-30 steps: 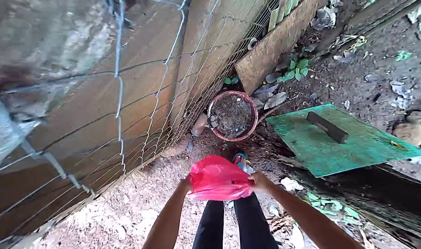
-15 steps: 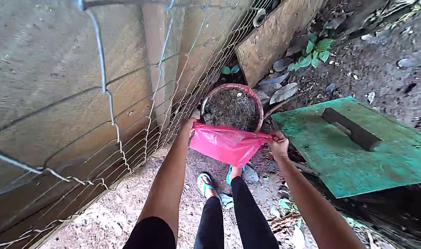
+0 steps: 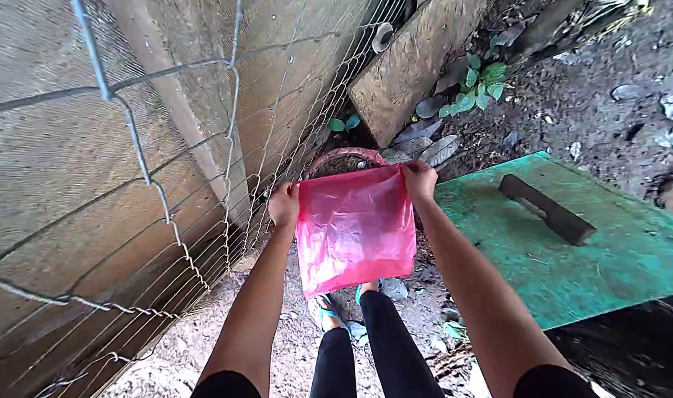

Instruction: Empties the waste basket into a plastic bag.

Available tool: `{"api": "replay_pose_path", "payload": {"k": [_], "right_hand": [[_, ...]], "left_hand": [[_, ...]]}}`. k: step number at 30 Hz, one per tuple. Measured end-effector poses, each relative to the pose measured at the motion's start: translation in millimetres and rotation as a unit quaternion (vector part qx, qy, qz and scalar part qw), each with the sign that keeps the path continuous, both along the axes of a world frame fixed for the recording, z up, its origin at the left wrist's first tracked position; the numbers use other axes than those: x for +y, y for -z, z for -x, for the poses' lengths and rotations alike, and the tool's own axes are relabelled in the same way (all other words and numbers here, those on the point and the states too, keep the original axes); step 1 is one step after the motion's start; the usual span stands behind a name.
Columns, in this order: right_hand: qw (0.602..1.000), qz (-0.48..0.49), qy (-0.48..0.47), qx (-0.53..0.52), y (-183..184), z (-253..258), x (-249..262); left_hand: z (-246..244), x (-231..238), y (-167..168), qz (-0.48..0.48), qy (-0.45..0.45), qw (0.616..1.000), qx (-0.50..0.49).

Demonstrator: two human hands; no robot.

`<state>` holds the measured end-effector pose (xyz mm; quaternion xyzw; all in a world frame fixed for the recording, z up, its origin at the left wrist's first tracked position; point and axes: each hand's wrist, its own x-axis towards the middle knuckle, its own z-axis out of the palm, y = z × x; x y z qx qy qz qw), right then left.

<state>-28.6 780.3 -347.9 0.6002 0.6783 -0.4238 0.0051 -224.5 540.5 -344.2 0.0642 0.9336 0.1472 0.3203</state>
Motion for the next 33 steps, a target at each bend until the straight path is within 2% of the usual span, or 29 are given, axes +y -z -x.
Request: {"api": "replay_pose_path", "payload": {"k": [2, 5, 8, 12, 15, 17, 22, 25, 28, 31, 33], "right_hand": [[1.000, 0.005, -0.007, 0.000, 5, 9, 11], [0.996, 0.032, -0.077, -0.025, 16, 21, 26], [0.992, 0.040, -0.110, -0.038, 26, 30, 38], [0.994, 0.065, -0.085, 0.013, 40, 26, 45], [0.986, 0.132, -0.062, 0.085, 30, 26, 49], [0.977, 0.160, -0.098, 0.102, 18, 25, 52], [0.973, 0.060, -0.210, 0.079, 6, 29, 54], [0.970, 0.030, -0.228, 0.084, 3, 35, 52], [0.966, 0.062, -0.233, 0.096, -3, 43, 52], [0.953, 0.137, -0.265, 0.058, -12, 54, 57], [0.940, 0.150, -0.304, 0.042, -13, 61, 60]], "left_hand": [[-3, 8, 4, -0.025, -0.034, 0.999, 0.026], [-4, 18, 9, -0.037, -0.085, 0.995, 0.036], [-4, 28, 10, -0.050, -0.057, 0.997, 0.030], [-7, 27, 14, -0.092, -0.047, 0.994, 0.021], [-9, 19, 10, -0.107, -0.030, 0.993, 0.046], [-8, 16, 2, -0.081, 0.023, 0.995, 0.053], [-3, 28, -8, -0.018, 0.110, 0.992, 0.054], [-8, 34, -12, -0.016, 0.115, 0.992, 0.050], [-3, 39, -21, 0.007, 0.090, 0.996, -0.009], [9, 38, -26, -0.045, 0.060, 0.996, -0.054], [16, 36, -24, -0.097, 0.061, 0.991, -0.076]]}}
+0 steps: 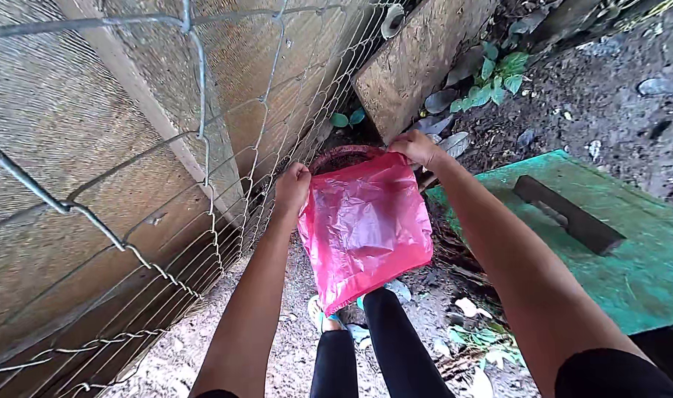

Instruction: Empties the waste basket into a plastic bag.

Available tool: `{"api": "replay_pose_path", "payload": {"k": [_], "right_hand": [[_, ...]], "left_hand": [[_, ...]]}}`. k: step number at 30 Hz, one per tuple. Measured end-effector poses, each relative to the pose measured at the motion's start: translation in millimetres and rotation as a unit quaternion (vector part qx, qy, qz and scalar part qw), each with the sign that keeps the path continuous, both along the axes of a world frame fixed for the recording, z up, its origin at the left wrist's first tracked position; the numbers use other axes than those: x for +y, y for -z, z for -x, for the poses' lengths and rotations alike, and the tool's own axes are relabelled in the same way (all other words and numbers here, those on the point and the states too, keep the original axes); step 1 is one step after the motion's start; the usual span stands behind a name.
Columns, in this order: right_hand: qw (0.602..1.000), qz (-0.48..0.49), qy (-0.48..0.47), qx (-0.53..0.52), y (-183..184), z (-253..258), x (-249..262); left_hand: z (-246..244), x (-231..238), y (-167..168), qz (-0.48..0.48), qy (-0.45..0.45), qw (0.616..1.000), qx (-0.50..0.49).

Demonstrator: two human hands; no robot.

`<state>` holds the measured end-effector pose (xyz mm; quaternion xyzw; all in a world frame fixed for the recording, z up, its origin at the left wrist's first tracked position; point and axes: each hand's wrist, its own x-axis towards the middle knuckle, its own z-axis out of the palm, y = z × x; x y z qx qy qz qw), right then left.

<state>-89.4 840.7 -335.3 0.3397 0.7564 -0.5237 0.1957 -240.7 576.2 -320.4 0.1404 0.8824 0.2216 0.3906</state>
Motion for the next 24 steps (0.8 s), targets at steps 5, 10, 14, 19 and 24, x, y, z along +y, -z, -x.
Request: {"api": "replay_pose_path", "payload": {"k": [5, 10, 14, 19, 24], "right_hand": [[0.992, -0.027, -0.120, -0.038, -11, 17, 1], [0.992, -0.111, 0.005, 0.064, 14, 20, -13], [0.983, -0.158, 0.053, 0.073, 21, 34, -33], [0.995, -0.092, 0.038, -0.024, 44, 60, -26], [0.989, -0.083, -0.053, -0.109, 70, 82, -21]], "left_hand": [[10, 6, -9, 0.040, 0.111, 0.992, -0.032], [4, 6, 2, 0.003, 0.090, 0.996, 0.007], [-17, 9, 22, -0.008, 0.002, 0.993, 0.115], [-21, 13, 48, 0.046, -0.066, 0.984, 0.159], [-13, 20, 54, 0.067, -0.117, 0.986, 0.095]]}}
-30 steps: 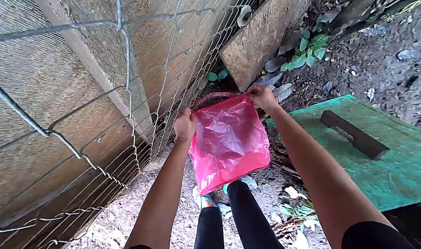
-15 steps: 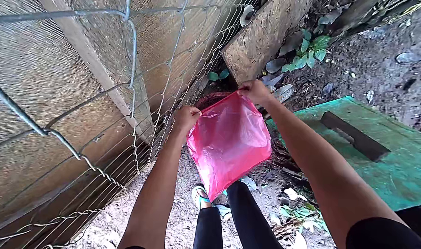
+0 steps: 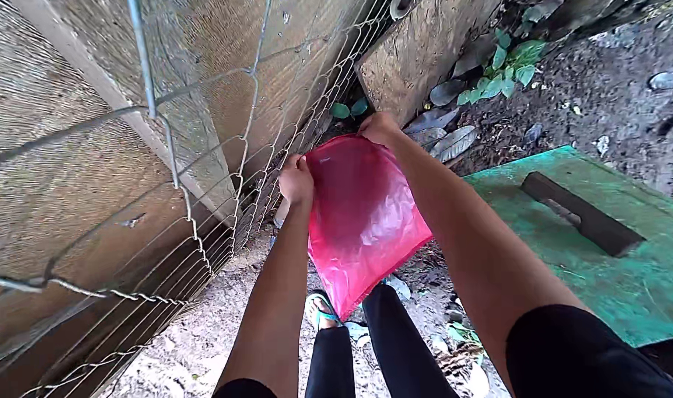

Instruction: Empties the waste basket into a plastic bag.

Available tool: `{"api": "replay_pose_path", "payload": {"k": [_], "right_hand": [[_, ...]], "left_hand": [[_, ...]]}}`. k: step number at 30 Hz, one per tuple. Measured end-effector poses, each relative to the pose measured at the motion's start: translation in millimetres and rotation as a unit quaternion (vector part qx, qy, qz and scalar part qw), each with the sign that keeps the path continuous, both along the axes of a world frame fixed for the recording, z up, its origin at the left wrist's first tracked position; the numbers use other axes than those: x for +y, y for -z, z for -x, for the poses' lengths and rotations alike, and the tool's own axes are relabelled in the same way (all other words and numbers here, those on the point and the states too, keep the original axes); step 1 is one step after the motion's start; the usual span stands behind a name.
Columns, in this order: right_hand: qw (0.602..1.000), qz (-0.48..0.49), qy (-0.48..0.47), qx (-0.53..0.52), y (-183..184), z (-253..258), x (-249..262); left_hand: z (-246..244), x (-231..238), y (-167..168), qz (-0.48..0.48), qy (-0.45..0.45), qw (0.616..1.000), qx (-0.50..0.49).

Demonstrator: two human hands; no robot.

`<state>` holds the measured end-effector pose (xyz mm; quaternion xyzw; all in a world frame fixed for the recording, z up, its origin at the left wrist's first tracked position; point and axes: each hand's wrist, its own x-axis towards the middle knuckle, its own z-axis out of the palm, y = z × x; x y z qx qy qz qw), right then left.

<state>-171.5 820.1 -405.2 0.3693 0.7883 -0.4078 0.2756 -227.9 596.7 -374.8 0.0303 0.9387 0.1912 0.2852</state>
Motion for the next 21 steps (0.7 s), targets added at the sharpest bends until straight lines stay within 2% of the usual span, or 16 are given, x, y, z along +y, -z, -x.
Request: {"api": "replay_pose_path", "payload": {"k": [3, 6, 9, 12, 16, 17, 20, 21], "right_hand": [[0.997, 0.015, -0.055, -0.055, 8, 10, 4], [0.986, 0.025, -0.122, -0.108, 7, 22, 3], [0.982, 0.047, -0.135, -0.121, 14, 24, 6], [0.988, 0.104, -0.074, -0.091, 29, 4, 22], [0.972, 0.176, 0.088, -0.124, 3, -43, 40], [0.966, 0.190, 0.114, -0.131, -1, -59, 43], [0.948, 0.249, 0.162, -0.114, -3, -100, 50], [0.944, 0.261, 0.177, -0.101, 1, -112, 51]], "left_hand": [[13, -5, 12, -0.052, -0.058, 0.993, -0.090], [21, -16, 18, -0.138, -0.156, 0.954, -0.215], [19, -32, 21, -0.168, -0.248, 0.909, -0.291], [9, -56, 37, -0.185, -0.293, 0.878, -0.331], [-8, -90, 55, -0.188, -0.254, 0.885, -0.341], [-12, -98, 57, -0.213, -0.251, 0.872, -0.362], [-24, -131, 62, -0.383, -0.239, 0.778, -0.437], [-26, -140, 63, -0.416, -0.233, 0.759, -0.443]]}}
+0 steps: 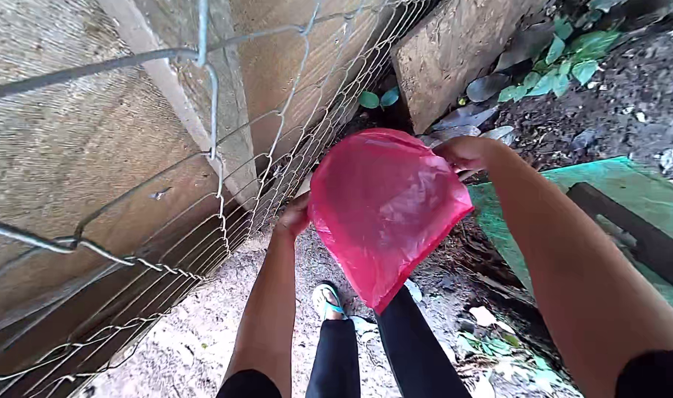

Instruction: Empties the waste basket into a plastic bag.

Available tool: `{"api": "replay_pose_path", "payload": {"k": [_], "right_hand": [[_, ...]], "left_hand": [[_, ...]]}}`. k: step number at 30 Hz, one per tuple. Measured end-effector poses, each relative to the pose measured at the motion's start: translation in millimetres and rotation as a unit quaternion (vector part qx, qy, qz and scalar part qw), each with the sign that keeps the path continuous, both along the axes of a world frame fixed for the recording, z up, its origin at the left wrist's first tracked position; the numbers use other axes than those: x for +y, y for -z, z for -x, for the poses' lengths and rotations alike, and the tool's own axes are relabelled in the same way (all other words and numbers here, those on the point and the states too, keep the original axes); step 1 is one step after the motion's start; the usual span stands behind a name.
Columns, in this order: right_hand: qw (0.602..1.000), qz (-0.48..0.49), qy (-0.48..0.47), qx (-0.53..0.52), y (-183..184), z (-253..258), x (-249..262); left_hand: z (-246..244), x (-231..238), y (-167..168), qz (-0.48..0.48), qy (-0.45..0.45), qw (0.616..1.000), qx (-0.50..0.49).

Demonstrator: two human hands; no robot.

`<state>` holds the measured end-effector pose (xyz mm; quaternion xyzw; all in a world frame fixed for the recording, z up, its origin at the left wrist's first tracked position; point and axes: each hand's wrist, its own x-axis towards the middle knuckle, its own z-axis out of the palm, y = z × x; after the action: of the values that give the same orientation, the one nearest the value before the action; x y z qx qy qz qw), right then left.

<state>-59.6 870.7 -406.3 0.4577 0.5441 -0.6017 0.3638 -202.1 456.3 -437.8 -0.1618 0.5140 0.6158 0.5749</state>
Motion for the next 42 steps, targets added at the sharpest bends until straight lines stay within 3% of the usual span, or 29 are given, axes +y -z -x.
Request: {"api": "replay_pose_path", "payload": {"k": [5, 14, 18, 23, 26, 31, 34, 38, 40, 42], "right_hand": [[0.997, 0.027, 0.063, 0.027, -2, -26, -18], [0.962, 0.070, 0.219, 0.145, 3, -52, -38], [0.965, 0.066, 0.208, 0.144, 9, -56, -37], [0.964, -0.051, 0.236, 0.107, 14, -45, -43], [0.967, -0.101, 0.202, 0.119, 18, -34, -41], [0.961, -0.015, 0.240, 0.137, 25, -34, -29], [0.973, -0.008, 0.209, 0.100, 21, -34, -25], [0.976, 0.063, 0.148, 0.145, 15, -28, -22], [0.973, 0.067, 0.146, 0.164, 21, -24, -21], [0.981, 0.002, 0.116, 0.154, 26, -19, -23]], "left_hand": [[-4, -9, -12, 0.009, 0.014, 1.000, -0.004], [-10, 7, -10, 0.025, -0.085, 0.994, -0.064], [-10, 0, -3, -0.025, -0.080, 0.996, -0.025], [-8, 6, 19, 0.076, -0.111, 0.990, 0.033], [-7, 24, 16, 0.135, -0.118, 0.981, 0.069], [-8, 36, 5, 0.218, -0.125, 0.958, 0.141], [-15, 29, 0, 0.176, -0.119, 0.971, 0.110], [-18, 11, 8, 0.036, -0.124, 0.991, 0.022], [-15, 13, 6, 0.054, -0.110, 0.992, 0.024], [-11, 16, 7, 0.064, -0.131, 0.989, 0.024]]}}
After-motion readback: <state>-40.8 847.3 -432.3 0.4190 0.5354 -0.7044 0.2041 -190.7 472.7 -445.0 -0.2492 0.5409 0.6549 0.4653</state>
